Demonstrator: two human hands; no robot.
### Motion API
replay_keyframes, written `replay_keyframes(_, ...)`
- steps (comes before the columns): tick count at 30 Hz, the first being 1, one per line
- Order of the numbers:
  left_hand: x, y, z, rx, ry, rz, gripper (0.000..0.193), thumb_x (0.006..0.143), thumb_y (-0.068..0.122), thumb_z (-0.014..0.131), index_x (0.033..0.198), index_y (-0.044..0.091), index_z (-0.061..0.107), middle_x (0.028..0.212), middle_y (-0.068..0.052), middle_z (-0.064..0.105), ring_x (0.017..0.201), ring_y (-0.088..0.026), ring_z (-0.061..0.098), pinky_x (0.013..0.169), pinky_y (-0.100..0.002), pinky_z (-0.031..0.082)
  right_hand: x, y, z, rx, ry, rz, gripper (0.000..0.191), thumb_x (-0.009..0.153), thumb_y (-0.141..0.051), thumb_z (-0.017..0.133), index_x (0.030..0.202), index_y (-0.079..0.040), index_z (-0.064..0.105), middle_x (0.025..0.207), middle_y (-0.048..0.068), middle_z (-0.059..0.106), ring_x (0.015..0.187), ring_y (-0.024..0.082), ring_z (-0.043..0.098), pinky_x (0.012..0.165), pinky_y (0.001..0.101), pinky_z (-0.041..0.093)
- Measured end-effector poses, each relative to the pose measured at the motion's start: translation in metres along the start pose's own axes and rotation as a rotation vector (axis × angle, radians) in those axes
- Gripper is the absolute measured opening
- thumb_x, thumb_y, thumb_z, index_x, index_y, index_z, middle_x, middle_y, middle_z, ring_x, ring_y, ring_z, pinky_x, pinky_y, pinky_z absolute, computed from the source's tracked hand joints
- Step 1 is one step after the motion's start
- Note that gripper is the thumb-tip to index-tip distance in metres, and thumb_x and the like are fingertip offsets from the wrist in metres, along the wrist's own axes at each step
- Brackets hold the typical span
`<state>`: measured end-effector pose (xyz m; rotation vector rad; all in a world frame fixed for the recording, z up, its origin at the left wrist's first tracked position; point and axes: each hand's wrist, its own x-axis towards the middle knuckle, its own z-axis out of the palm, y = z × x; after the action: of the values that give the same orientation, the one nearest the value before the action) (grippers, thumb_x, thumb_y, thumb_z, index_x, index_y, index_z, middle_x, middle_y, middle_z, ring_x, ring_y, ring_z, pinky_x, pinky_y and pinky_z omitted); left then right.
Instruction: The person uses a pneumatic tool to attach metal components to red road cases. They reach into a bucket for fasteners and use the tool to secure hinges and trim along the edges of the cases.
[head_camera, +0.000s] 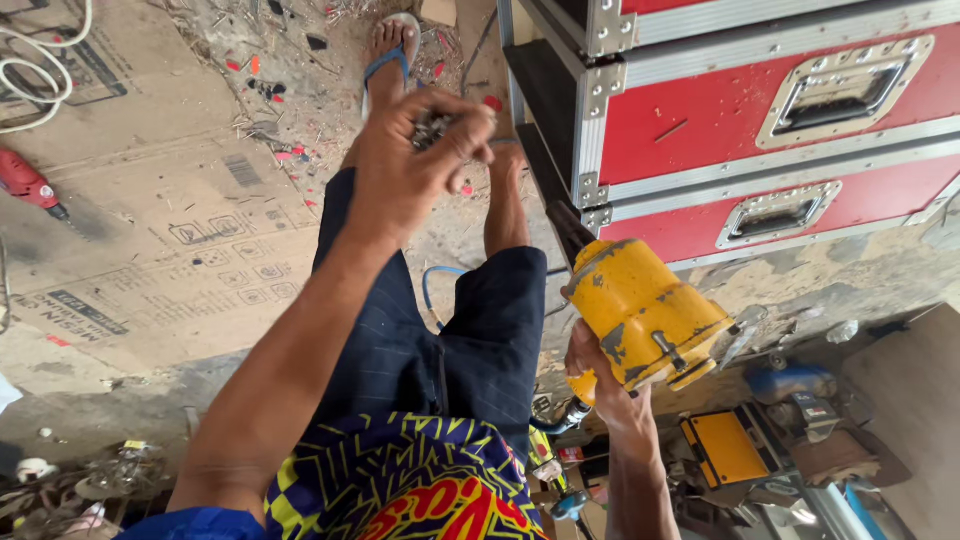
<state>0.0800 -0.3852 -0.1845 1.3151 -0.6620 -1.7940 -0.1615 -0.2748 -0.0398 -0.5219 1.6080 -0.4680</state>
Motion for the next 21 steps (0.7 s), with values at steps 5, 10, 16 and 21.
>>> replay_keyframes(5,0.005,-0.013,0.016,-0.003,-0.116,-0.014,0.012,0.100,0.006,0.066,0.111,0.001,0.070,0.098,-0.009,0.076,0.089,-0.010,0.076,0.062,-0.025,0.063,-0.001,0.003,-0.002,0.120,-0.012,-0.004,0.044,0.100,-0.014,0.062,0.135,0.012,0.056,0.065,0.000,0.047,0.055,0.010,0.047,0.054,0.0275,0.044)
replay_keyframes(10,0.006,-0.024,0.031,0.004,-0.287,-0.028,0.016,0.102,0.007,0.067,0.116,0.005,0.074,0.099,-0.009,0.079,0.094,-0.014,0.076,0.087,-0.030,0.064,-0.006,0.012,-0.028,0.302,-0.104,0.031,0.055,0.101,-0.024,0.065,0.137,0.015,0.050,0.067,0.001,0.046,0.058,0.012,0.045,0.055,0.0285,0.040)
replay_keyframes(16,-0.001,-0.022,0.051,-0.175,-0.463,-0.233,0.024,0.109,0.010,0.057,0.130,0.009,0.068,0.089,-0.004,0.072,0.071,-0.007,0.057,0.064,-0.022,0.049,-0.015,0.015,-0.052,0.455,-0.210,0.013,0.061,0.102,-0.029,0.067,0.139,0.015,0.046,0.070,0.003,0.046,0.062,0.014,0.046,0.061,0.0304,0.042)
replay_keyframes(21,-0.001,-0.016,0.064,-0.133,-0.601,-0.500,0.037,0.109,0.014,0.046,0.142,0.016,0.060,0.073,0.003,0.058,0.052,-0.004,0.041,0.047,-0.018,0.038,-0.011,0.015,-0.052,0.409,-0.153,-0.005,0.062,0.101,-0.031,0.068,0.135,0.016,0.047,0.065,0.003,0.046,0.058,0.014,0.046,0.056,0.0300,0.042)
